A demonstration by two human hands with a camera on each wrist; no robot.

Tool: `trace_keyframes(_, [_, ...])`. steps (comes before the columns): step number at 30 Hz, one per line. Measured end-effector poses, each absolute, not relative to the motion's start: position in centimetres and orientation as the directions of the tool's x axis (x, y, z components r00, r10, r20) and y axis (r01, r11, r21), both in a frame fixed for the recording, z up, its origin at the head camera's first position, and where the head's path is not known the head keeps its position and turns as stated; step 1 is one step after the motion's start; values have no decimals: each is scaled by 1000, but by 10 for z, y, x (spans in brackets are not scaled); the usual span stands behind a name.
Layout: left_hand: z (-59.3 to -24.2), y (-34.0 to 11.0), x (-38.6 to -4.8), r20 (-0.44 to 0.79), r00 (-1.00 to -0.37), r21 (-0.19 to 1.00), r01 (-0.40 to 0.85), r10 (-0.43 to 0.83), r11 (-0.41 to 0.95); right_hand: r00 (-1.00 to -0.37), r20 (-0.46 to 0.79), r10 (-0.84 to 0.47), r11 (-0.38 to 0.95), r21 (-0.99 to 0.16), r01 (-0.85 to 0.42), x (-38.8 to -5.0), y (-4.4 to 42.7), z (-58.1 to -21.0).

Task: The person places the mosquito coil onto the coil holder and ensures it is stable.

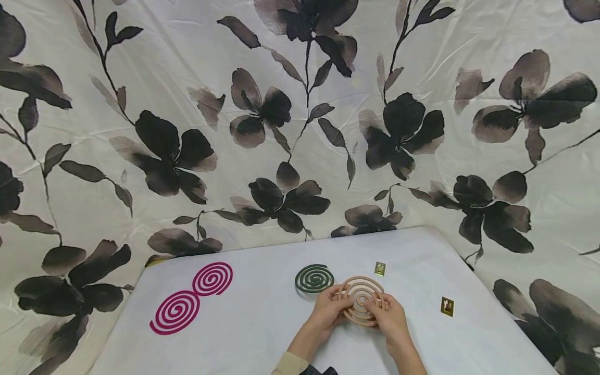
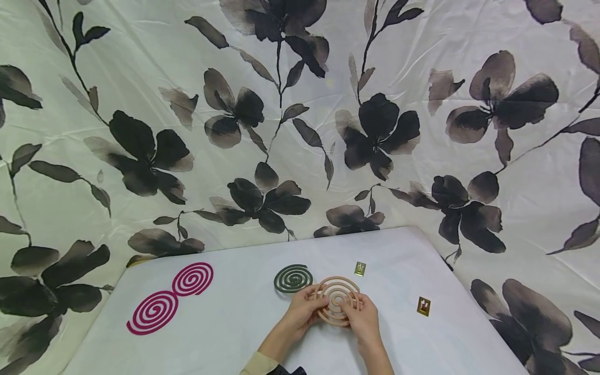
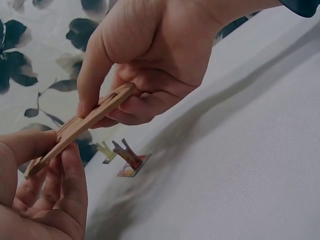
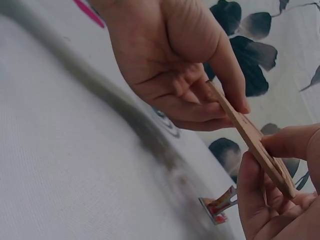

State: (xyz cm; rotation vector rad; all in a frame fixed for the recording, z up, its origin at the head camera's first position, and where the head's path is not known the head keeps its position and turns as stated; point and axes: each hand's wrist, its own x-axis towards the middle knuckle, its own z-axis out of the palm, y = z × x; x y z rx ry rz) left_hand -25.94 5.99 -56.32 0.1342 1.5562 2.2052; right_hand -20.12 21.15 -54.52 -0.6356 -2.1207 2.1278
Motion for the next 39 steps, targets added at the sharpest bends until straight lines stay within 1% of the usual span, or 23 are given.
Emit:
trace_keyframes(11, [-566, 67, -262, -171, -897, 932, -281, 408, -227, -900, -238, 366, -15, -968, 250, -201, 215, -544])
trace_keyframes(25, [-566, 79, -266, -220, -905, 939, -298, 364, -173, -886, -243, 395, -4, -965, 263, -201, 222, -546])
trace_keyframes(32, [-565, 85, -269, -235, -905, 939, -306, 353, -160, -891, -226, 394, 4, -969, 248, -203, 226, -545])
trace_keyframes(39, [-568, 88, -270, -241, -905, 940, -308, 351, -149, -883, -231, 408, 11, -966, 258, -204, 228, -550])
